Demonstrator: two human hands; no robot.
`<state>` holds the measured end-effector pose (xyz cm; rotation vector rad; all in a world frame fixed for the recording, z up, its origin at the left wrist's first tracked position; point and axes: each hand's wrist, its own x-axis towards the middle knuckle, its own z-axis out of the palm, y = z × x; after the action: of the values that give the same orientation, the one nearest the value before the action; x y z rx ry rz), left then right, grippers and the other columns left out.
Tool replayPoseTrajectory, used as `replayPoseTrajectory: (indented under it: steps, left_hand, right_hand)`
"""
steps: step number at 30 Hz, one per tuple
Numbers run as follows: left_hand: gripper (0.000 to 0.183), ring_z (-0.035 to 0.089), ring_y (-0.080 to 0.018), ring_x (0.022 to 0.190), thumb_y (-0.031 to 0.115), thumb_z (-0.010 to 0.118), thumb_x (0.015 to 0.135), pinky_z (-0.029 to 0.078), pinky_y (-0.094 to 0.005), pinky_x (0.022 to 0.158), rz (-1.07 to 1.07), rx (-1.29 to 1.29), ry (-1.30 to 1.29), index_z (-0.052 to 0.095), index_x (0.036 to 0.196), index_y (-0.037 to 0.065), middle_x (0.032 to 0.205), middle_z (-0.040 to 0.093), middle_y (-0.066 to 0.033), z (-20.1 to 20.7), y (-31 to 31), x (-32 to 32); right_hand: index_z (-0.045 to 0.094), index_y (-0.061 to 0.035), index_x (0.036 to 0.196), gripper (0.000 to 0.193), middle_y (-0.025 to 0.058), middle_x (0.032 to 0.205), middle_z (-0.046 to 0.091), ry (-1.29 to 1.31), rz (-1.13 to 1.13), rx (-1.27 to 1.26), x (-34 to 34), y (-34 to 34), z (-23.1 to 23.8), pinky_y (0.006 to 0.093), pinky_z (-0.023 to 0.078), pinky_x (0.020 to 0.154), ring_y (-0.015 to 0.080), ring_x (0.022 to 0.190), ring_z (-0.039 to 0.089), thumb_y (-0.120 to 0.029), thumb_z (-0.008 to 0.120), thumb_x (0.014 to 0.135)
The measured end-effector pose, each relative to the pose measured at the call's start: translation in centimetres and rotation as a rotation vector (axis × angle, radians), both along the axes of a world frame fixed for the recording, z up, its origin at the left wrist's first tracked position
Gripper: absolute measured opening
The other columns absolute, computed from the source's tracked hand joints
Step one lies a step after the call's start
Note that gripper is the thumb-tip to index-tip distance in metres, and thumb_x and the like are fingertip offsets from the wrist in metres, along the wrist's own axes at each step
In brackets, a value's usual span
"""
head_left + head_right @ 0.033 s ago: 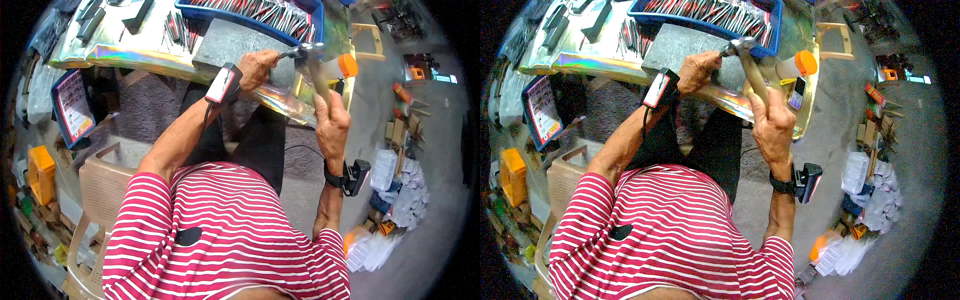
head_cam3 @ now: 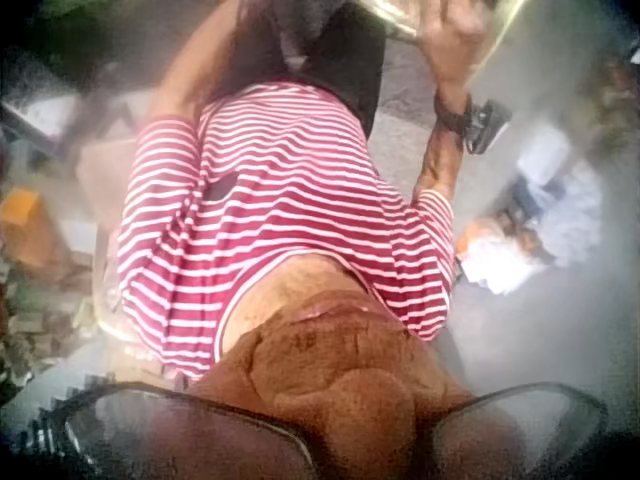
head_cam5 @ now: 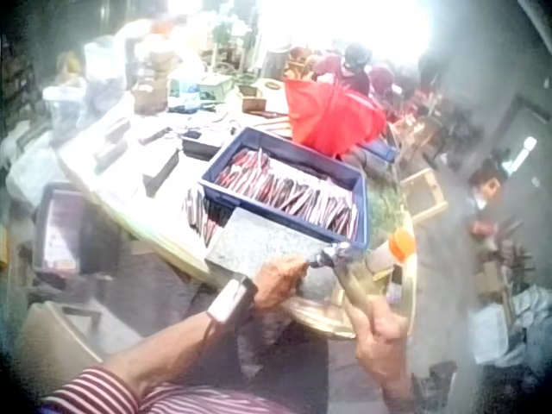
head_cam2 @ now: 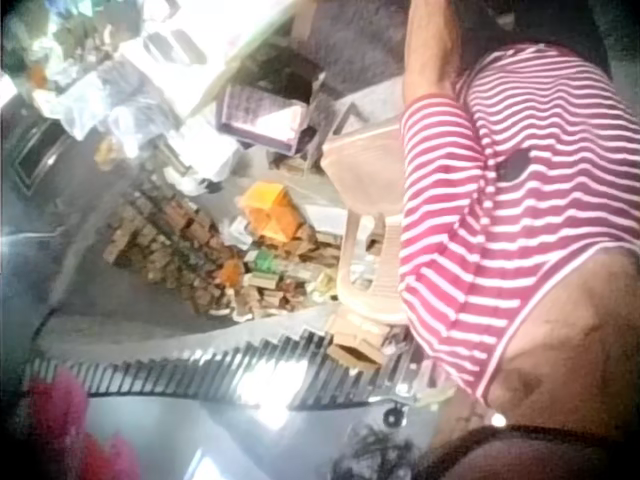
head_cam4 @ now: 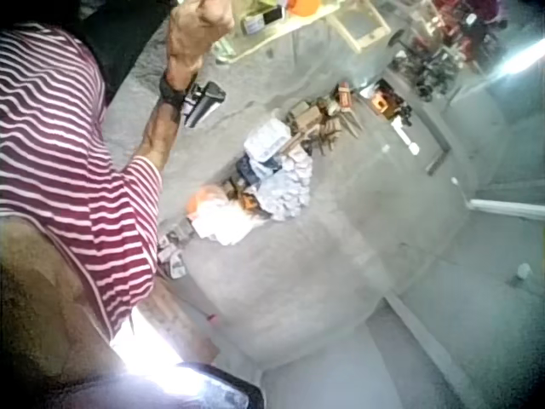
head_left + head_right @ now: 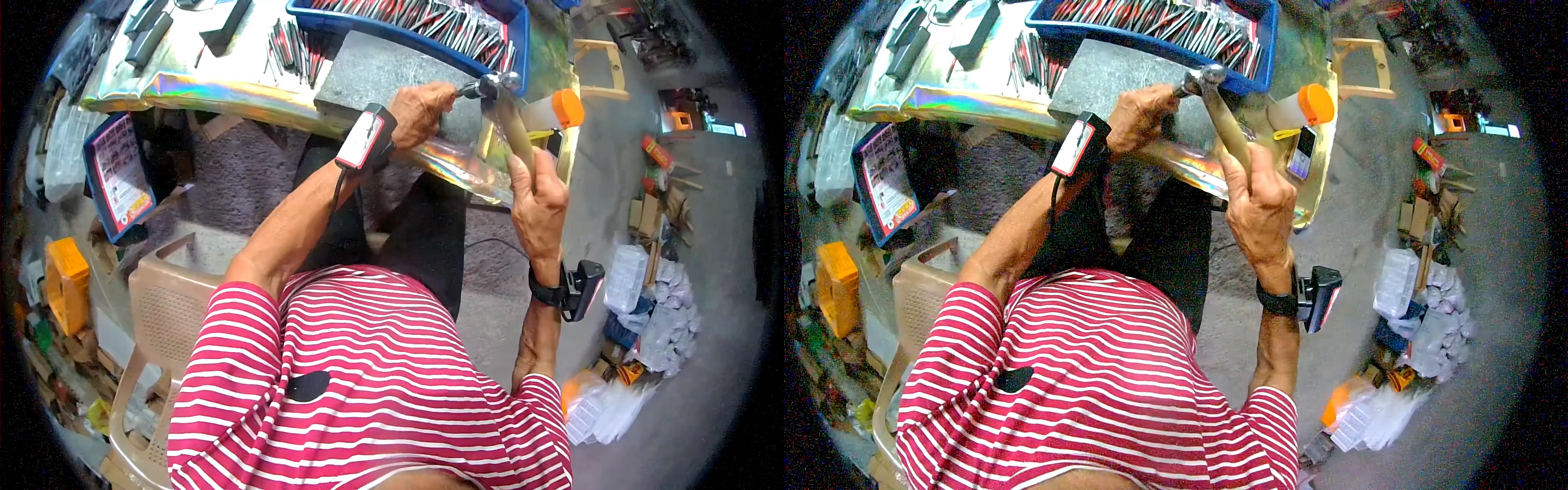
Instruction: The person holds a small metal rod against a block and strikes the end of it with a hammer, repeating this process for multiple rods taken from a blue bin.
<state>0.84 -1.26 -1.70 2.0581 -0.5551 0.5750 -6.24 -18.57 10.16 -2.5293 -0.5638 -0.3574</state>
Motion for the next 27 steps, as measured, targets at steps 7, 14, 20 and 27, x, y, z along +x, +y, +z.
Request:
replayPoseTrajectory:
  steps: [7, 14, 20, 27]
  left_hand:
    - [0.023, 0.053, -0.0322, 0.07, -0.004, 0.05, 0.06, 0.044, -0.0371, 0.058, -0.001, 0.011, 0.042, 0.043, 0.08, 0.006, 0.073, 0.052, -0.0097, 0.2, 0.3, 0.0]
    - [0.026, 0.054, -0.0317, 0.071, -0.004, 0.05, 0.061, 0.045, -0.0368, 0.058, 0.014, 0.02, 0.057, 0.046, 0.084, 0.007, 0.077, 0.054, -0.01, -0.2, -0.4, 0.1]
    - [0.017, 0.055, -0.0314, 0.067, 0.0, 0.049, 0.068, 0.045, -0.0367, 0.055, -0.021, -0.032, 0.013, 0.047, 0.083, 0.006, 0.076, 0.055, -0.0111, -0.7, -0.1, 0.3]
    - [0.015, 0.055, -0.0305, 0.066, 0.003, 0.05, 0.069, 0.044, -0.0365, 0.054, 0.043, -0.013, 0.009, 0.048, 0.084, 0.006, 0.073, 0.054, -0.0116, -0.7, -0.7, 0.4]
  right_hand:
    - [0.052, -0.0005, 0.091, 0.017, 0.0079, 0.062, 0.051, -0.042, -0.051, 0.127, 0.0, 0.9, 3.9, 0.026, 0.038, 0.047, 0.0145, 0.052, 0.049, -0.015, 0.053, 0.081]
    - [0.051, -0.0012, 0.094, 0.015, 0.0052, 0.058, 0.048, -0.51, 0.077, -0.111, -0.2, -0.4, 1.1, 0.0276, 0.035, 0.042, 0.0169, 0.042, 0.043, -0.009, 0.049, 0.081]
    - [0.052, -0.0026, 0.085, 0.013, 0.0035, 0.059, 0.047, 0.035, -0.115, 0.088, -0.8, 1.5, 2.7, 0.0255, 0.035, 0.046, 0.0119, 0.051, 0.044, -0.015, 0.052, 0.081]
    - [0.05, 0.0002, 0.081, 0.013, 0.0028, 0.055, 0.045, -0.376, -0.011, 0.073, -0.9, 0.9, 1.4, 0.029, 0.034, 0.043, 0.0124, 0.046, 0.042, -0.012, 0.048, 0.082]
